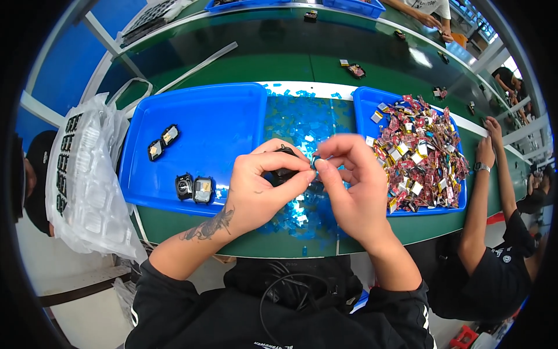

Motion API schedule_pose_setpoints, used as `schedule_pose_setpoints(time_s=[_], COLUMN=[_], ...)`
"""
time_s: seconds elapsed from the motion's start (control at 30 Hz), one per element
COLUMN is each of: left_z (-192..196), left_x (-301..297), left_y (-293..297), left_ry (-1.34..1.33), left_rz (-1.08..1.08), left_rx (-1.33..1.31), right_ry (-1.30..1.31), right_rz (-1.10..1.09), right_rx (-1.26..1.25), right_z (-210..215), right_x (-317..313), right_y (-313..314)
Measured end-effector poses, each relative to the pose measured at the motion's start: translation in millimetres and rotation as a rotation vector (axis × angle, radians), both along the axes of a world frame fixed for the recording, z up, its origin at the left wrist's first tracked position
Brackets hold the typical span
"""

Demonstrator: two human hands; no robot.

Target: Assembling internal components of smartwatches at an industrial workstation.

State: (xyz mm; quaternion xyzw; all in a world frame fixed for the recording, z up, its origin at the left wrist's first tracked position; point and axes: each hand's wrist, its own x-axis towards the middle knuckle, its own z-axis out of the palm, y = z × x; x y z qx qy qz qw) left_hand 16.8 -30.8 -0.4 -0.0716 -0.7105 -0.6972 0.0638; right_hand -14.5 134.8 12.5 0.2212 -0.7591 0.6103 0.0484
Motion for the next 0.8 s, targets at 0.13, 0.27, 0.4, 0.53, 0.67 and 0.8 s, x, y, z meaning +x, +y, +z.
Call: schedule_pose_setpoints(time_s=[0.13, 0.27, 0.4, 0.53, 0.67, 0.8], left_z=[3.1, 3.3, 4.3, 2.4, 2.9, -0.4], left_x=[0.5, 2.4, 1.8, 2.9, 3.4, 1.1], left_y=[-1.2, 0.7, -1.5, 2.3, 3.3, 2.7], left_ry=[0.066, 0.158, 0.078, 0.116, 0.090, 0.052], left_rz=[0.036, 0.044, 0.001, 0.001, 0.029, 0.020], left_rx=[-0.076, -0.195, -0.064, -0.130, -0.088, -0.060], right_ry=[-0.349, -0.427, -0.392, -0.237, -0.080, 0.579], right_rz=[0.120, 0.238, 0.172, 0.124, 0.041, -0.109], right_rx=[-0.227, -0.284, -0.203, -0.085, 0.132, 0.458], right_z=[13.2, 11.3, 14.9, 10.4, 8.8, 1.2], right_x=[-6.7, -10.5, -4.2, -3.7, -2.6, -0.6], right_y=[4.7, 13.1, 13.8, 15.6, 7.7, 0.5])
